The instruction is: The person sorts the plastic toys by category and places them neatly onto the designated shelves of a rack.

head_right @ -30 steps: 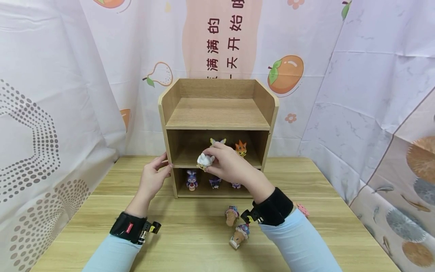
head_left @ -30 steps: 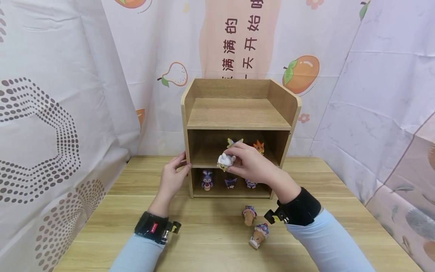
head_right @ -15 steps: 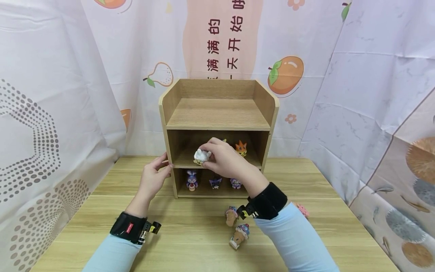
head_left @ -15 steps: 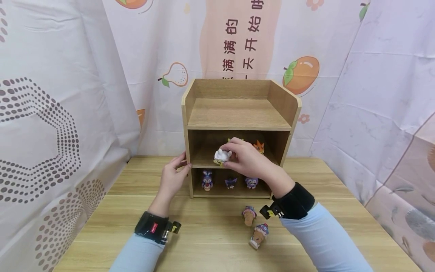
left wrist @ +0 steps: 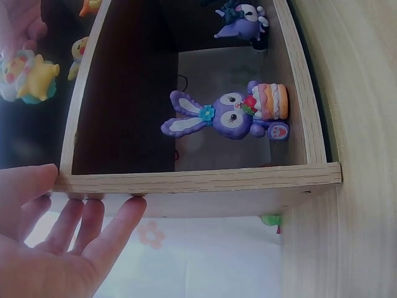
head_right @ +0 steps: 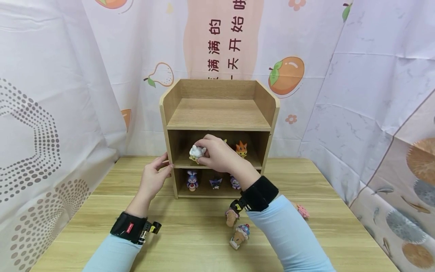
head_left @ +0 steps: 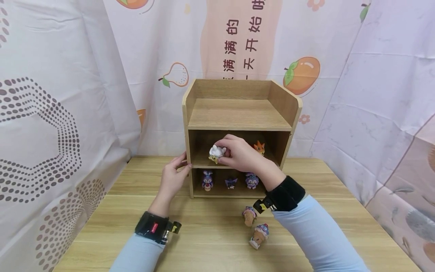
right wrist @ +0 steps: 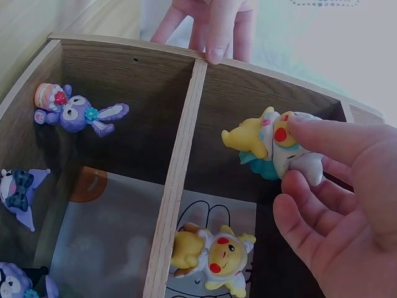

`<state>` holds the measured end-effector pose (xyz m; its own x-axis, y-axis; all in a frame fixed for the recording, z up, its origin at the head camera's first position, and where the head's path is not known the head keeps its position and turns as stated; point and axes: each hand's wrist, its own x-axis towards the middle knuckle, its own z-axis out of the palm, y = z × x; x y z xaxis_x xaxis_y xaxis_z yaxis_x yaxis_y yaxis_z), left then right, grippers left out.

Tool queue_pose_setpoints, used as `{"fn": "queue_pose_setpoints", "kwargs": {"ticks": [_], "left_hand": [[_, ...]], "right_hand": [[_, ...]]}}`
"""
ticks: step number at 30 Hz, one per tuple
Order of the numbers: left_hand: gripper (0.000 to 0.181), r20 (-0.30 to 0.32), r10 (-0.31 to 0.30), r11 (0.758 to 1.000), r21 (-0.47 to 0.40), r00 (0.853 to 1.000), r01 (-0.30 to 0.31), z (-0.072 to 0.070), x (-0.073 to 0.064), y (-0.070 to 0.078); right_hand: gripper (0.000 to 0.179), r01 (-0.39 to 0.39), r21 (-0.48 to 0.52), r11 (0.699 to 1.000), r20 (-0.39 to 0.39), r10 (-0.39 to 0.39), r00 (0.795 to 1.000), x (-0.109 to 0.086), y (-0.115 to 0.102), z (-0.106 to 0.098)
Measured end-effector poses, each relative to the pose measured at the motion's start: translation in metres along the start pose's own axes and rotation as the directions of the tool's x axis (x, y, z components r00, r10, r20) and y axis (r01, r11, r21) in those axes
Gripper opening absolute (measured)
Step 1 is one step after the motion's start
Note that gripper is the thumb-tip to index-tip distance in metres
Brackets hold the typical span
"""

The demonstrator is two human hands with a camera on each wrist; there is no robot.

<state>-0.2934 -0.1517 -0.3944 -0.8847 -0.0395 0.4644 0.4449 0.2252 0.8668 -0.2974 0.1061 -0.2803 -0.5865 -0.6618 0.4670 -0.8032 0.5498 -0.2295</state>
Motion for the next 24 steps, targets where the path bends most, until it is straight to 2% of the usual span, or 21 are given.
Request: {"fn": "queue_pose_setpoints", "kwargs": {"ticks": [6,13,21,24], "left_hand": [[0.053,0.002,-0.012,1.000,0.020,1.000,0.012,0.000,0.000,0.001],[0.051,-0.001,0.010,1.000,0.024,1.000,-0.010,0.000,0.000,0.001],[0.052,-0.004,-0.005,1.000,-0.010,1.000,0.005,0.001,0.000,0.000],[0.052,0.000,-0.008,1.000,0.002,1.000,0.008,0.001,-0.004,0.012]], "right_hand": [[0.037,-0.014,-0.005,1.000,0.007,0.014,1.000,0.007,0.002,0.002],[0.036,-0.072,-0.013,0.997,0.052,0.072,0.996,0.015,0.004,0.005],[0.038,-0.149,-0.007,0.989,0.091,0.149,0.985,0.027,0.006,0.011],[0.039,-0.179,-0.022,0.984,0.111,0.181,0.977,0.031,0.005,0.012]]}}
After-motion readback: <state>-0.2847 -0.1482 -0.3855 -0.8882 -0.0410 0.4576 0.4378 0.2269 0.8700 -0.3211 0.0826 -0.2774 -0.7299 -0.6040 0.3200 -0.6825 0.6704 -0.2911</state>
